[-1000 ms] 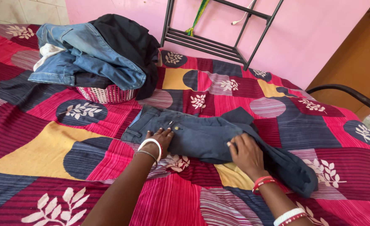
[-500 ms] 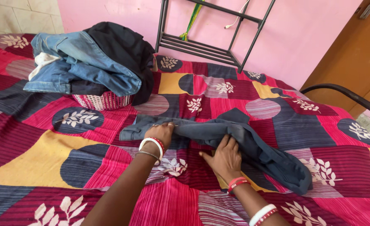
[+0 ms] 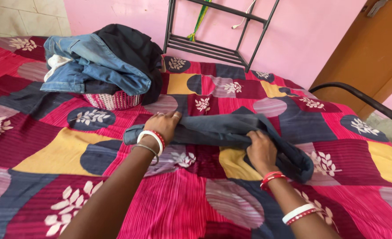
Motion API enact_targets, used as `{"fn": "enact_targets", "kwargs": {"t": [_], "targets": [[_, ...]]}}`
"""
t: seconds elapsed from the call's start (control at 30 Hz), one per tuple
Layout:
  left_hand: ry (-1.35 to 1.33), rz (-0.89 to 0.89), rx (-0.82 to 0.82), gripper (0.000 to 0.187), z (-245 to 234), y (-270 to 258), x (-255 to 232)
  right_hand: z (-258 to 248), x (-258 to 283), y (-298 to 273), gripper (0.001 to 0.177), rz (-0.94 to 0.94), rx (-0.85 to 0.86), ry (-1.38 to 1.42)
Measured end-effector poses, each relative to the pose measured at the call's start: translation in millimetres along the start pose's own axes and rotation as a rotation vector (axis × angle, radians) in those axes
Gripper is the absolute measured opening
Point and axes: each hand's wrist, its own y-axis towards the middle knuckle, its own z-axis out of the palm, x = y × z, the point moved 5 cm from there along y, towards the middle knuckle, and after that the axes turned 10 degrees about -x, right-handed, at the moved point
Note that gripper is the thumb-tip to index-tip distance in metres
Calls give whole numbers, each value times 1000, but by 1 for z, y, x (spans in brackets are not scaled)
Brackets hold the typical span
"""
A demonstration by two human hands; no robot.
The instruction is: The person folds an orange shirt on a patterned bedsheet and places it on a nearby metal rack. Then the person folds a pair of dark trousers on the bed.
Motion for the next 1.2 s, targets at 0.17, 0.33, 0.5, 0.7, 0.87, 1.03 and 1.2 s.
{"fn": "enact_targets", "kwargs": {"t": [0.17, 0.33, 0.5, 0.7, 0.87, 1.03, 1.2], "targets": [[70, 134, 41, 49, -16, -35, -5, -25, -12, -40, 28, -98, 30, 35], [-143, -16, 557, 43, 0, -108, -11, -20, -3, -99, 42, -302, 406, 91], [-205, -102, 616, 61, 6, -124, -7, -48, -3, -83, 46, -170, 449, 81], [-64, -80, 653, 65, 7, -120, 1, -84, 33, -56, 84, -365, 190, 172], [-10, -52, 604, 57, 11, -121, 3, -50, 37, -68, 105, -334, 499, 30], [56, -169, 529, 35, 8, -102, 6, -30, 39, -77, 75, -361, 470, -35], [86, -93, 220, 28, -24, -81, 8, -42, 16, -61, 54, -249, 364, -87]]}}
